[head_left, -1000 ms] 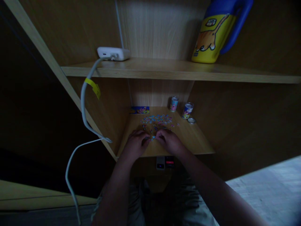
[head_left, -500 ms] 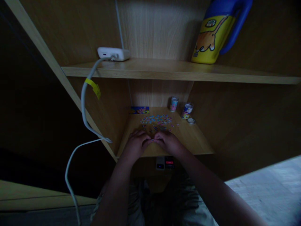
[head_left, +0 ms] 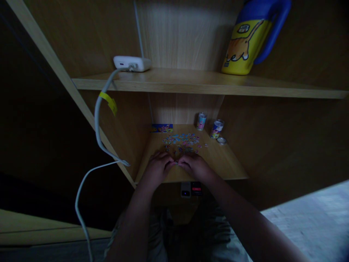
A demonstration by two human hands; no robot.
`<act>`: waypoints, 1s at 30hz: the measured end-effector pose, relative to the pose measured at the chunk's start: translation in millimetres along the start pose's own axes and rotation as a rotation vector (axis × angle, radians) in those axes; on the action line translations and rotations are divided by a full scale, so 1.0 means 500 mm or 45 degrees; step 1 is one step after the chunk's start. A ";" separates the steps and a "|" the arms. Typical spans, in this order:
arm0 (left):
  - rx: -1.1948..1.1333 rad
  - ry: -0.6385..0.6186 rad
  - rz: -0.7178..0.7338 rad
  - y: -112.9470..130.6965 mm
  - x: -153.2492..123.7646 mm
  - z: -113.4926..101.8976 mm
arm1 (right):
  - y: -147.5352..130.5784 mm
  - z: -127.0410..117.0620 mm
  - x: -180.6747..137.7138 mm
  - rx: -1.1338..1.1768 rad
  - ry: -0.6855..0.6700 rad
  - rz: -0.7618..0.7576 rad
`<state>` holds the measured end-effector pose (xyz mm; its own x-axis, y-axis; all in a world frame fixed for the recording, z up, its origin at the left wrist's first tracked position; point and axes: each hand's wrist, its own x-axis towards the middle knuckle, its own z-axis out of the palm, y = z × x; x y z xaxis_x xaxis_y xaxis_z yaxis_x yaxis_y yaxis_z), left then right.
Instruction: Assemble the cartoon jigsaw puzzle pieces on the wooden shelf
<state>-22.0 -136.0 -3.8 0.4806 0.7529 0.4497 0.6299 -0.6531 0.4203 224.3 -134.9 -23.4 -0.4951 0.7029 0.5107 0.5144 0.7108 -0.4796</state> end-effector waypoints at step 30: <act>0.501 0.047 -0.855 0.004 0.010 -0.004 | -0.002 0.001 0.008 -0.315 0.134 0.126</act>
<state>-19.4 -133.8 0.9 -0.0971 0.9691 0.2266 0.9521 0.0241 0.3049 221.2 -132.8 -21.2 -0.3650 0.7530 0.5475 0.7185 0.6018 -0.3486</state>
